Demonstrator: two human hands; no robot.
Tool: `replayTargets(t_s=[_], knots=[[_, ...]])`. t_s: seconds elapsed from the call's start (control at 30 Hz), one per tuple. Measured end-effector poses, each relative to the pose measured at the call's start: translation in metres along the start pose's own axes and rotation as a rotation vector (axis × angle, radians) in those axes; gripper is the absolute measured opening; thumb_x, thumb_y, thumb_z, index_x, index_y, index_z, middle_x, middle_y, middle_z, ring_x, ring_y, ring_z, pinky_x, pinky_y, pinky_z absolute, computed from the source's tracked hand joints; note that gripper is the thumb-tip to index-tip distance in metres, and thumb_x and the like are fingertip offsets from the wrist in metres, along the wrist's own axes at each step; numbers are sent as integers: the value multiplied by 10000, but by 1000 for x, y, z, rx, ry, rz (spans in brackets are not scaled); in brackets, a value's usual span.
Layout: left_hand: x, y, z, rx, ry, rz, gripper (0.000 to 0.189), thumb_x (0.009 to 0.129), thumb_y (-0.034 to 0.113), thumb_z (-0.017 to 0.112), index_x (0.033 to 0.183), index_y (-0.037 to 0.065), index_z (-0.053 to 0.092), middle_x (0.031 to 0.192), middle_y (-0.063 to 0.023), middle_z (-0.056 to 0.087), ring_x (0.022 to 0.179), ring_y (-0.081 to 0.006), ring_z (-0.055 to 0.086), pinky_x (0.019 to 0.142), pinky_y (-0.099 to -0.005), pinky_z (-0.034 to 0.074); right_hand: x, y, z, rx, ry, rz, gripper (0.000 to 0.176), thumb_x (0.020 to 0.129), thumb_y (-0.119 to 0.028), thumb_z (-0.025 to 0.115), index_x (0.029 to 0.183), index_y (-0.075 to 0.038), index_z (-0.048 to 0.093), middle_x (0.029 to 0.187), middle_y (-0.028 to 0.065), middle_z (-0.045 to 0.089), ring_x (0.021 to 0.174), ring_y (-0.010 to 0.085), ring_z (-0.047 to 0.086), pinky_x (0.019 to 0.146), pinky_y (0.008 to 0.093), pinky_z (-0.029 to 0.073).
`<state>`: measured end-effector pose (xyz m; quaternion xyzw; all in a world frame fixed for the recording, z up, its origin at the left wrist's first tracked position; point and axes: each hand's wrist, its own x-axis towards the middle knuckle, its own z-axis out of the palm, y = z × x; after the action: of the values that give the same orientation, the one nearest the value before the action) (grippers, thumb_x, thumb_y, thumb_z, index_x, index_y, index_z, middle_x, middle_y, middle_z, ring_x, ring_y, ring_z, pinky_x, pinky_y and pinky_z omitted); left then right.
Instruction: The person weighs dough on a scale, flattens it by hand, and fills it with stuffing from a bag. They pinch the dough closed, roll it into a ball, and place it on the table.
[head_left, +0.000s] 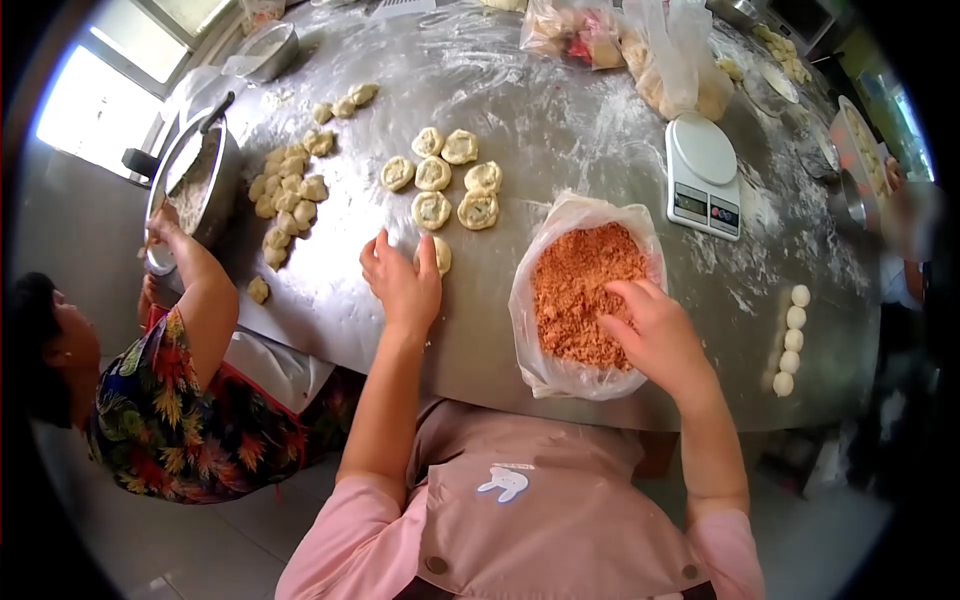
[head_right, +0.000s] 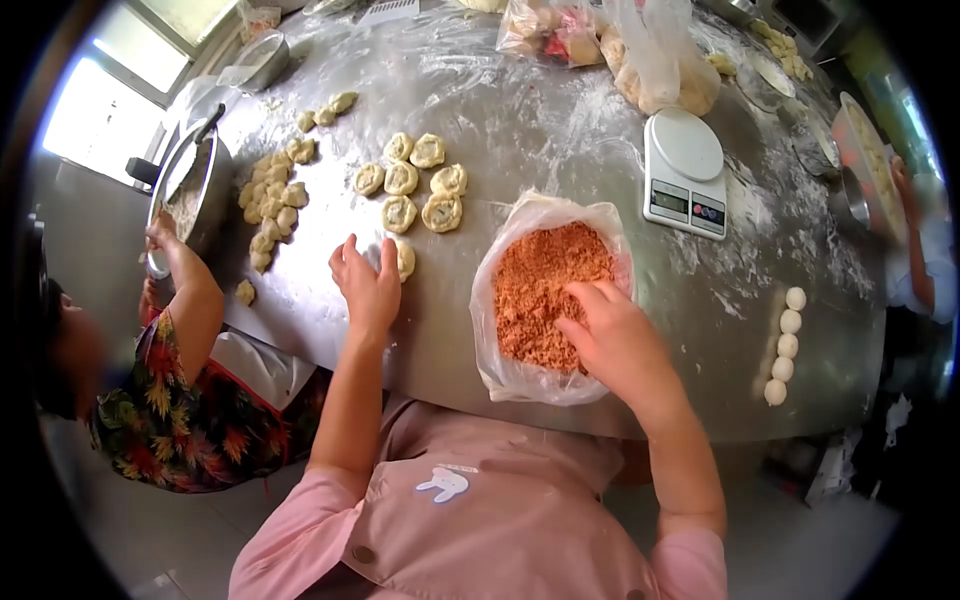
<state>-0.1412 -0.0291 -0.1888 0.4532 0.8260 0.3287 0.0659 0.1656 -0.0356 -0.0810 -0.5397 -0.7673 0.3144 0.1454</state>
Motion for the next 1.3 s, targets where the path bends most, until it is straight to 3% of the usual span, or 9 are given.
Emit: replayTargets(t_s=[0.17,0.3,0.33,0.47,0.67,0.77,0.9,1.07,1.3], knots=[[-1,-4,-9,-41,-286,211,418,859,260,676,1173,6,567,1221,-212,527,1120,-403,474,962,-483,386,25,4,46,-368,66,-16,549,883,-310,666,1312,-9,503,1377,239,462,1290,379,429,1058,440,377],[-25,8,-9,-201,-326,290,329,808,106,708,1085,20,553,990,-168,619,936,-379,558,842,-457,450,25,-9,73,-377,-23,-51,520,875,-320,661,1307,-64,528,1350,212,503,1286,375,434,1050,459,384],[-31,11,-11,-188,-330,274,295,830,79,706,1071,23,546,933,-104,643,864,-282,603,782,-383,488,22,-8,68,-338,-66,-56,498,873,-308,662,1298,-81,536,1332,188,521,1266,364,453,1031,456,401],[-34,25,-25,-1163,-690,-426,271,915,141,660,1144,35,563,1018,-60,630,916,-145,617,757,-288,518,16,5,46,-387,-83,1,311,846,-243,677,1122,-114,620,1157,118,600,1154,329,524,932,413,464],[-54,98,-40,-1568,-1139,-742,258,975,123,551,1212,25,521,1054,-89,618,949,-184,626,775,-297,541,24,14,48,-323,-76,33,229,815,-110,684,1040,-85,654,957,151,629,874,332,610,793,416,504],[-62,106,-21,-1390,-1230,-768,235,983,118,535,1199,25,525,1042,-98,616,954,-203,623,777,-315,547,29,27,35,-171,15,53,200,830,-115,675,1023,-62,657,899,170,643,787,327,631,737,406,510],[-70,118,6,-1358,-1091,-835,238,982,78,523,1212,18,512,1108,-106,590,948,-196,620,801,-298,539,29,-1,3,156,88,148,239,837,-138,682,1057,-52,655,870,190,646,789,348,639,731,405,501],[-66,135,11,-1686,-1181,-977,382,1047,271,345,1316,21,449,1255,-131,541,1188,-254,518,1041,-426,400,34,-17,11,103,110,6,259,825,-101,682,1078,-53,651,931,168,656,820,333,638,743,390,509],[-77,127,25,-1548,-1107,-881,329,1048,296,383,1291,88,458,1162,-66,535,1036,-169,524,923,-338,429,28,-13,13,146,149,-36,280,801,-38,677,1077,-38,638,986,172,664,884,350,642,768,400,514]])
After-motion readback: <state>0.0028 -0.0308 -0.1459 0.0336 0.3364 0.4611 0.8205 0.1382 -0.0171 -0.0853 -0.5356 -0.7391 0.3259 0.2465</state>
